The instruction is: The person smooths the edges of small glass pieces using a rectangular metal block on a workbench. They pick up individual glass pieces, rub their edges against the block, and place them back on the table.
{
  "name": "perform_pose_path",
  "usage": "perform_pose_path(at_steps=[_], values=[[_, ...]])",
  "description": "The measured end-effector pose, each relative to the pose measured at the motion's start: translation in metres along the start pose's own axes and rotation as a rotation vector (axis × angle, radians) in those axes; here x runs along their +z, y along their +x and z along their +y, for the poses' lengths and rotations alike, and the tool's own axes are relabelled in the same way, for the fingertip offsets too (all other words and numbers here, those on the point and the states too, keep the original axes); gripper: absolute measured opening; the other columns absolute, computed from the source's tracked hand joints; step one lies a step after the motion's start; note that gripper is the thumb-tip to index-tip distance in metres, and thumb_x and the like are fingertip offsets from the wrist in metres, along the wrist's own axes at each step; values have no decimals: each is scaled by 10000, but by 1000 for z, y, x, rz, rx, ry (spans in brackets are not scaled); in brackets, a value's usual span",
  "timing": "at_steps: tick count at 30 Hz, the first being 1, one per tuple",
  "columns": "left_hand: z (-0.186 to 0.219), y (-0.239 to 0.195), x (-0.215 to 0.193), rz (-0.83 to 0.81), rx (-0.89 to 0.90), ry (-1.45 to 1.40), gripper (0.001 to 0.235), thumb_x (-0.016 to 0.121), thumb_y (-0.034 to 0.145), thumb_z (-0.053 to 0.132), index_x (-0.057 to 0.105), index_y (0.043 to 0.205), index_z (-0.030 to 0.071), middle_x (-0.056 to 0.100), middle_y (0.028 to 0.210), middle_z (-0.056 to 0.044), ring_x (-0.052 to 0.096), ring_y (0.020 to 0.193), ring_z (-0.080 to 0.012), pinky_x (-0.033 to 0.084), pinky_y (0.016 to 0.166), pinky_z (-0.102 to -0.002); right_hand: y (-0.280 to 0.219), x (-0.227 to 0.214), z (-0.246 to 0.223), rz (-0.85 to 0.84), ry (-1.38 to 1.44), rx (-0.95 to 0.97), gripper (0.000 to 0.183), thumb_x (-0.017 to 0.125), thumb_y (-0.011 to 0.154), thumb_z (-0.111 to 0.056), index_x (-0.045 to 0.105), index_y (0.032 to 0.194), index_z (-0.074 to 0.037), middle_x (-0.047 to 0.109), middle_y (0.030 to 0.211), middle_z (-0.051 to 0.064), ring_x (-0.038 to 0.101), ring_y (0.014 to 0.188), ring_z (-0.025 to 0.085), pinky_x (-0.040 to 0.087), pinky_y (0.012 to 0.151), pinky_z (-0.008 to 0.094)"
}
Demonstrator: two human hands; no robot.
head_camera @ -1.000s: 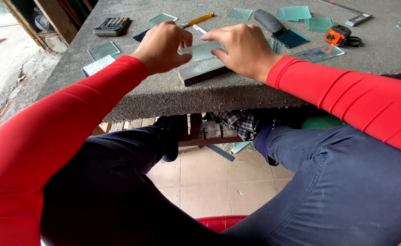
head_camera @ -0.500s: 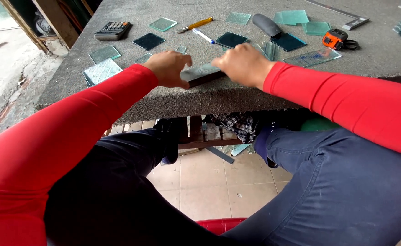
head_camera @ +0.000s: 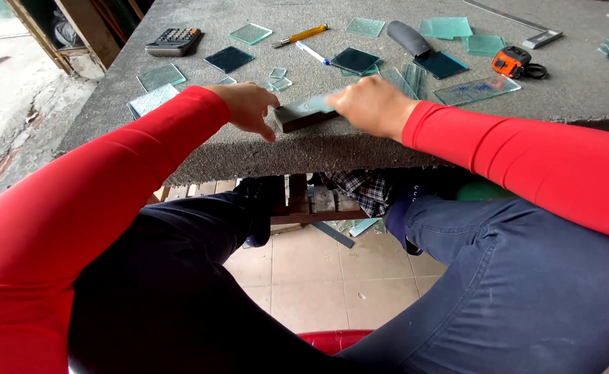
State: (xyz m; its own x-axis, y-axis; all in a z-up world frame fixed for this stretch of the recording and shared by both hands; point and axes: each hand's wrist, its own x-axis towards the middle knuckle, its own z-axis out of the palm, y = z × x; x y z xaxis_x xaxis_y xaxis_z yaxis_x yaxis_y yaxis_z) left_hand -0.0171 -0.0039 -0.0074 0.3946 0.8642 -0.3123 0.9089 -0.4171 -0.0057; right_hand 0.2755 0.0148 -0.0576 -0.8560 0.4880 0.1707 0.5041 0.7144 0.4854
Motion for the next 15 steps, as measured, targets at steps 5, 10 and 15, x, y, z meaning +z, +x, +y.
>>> perform_pose_path(at_steps=[5, 10, 15], values=[[2, -10, -6, -47, 8, -17, 825, 837, 977, 419, 511, 1665, 99, 726, 1460, -179, 621, 1426, -427, 458, 1247, -585, -8, -41, -22, -32, -2, -16, 428, 353, 1213, -66, 703, 1453, -121, 692, 667, 16, 640, 504, 127, 643, 623, 268], [3, -14, -10, -33, 21, -46, 794, 821, 995, 395, 511, 1659, 89, 714, 1464, -205, 616, 1425, -434, 459, 1240, -591, -21, -48, -5, -60, -113, 34, 448, 343, 1207, -77, 669, 1506, -150, 669, 654, -5, 666, 524, 110, 679, 641, 301], [-7, 0, -6, 179, 72, -77, 707, 846, 989, 352, 576, 1596, 110, 708, 1436, -200, 677, 1326, -430, 552, 1135, -591, -18, -42, 13, 73, 134, 195, 263, 644, 1120, -102, 821, 1295, -187, 772, 711, 108, 797, 663, 285, 688, 719, 401]])
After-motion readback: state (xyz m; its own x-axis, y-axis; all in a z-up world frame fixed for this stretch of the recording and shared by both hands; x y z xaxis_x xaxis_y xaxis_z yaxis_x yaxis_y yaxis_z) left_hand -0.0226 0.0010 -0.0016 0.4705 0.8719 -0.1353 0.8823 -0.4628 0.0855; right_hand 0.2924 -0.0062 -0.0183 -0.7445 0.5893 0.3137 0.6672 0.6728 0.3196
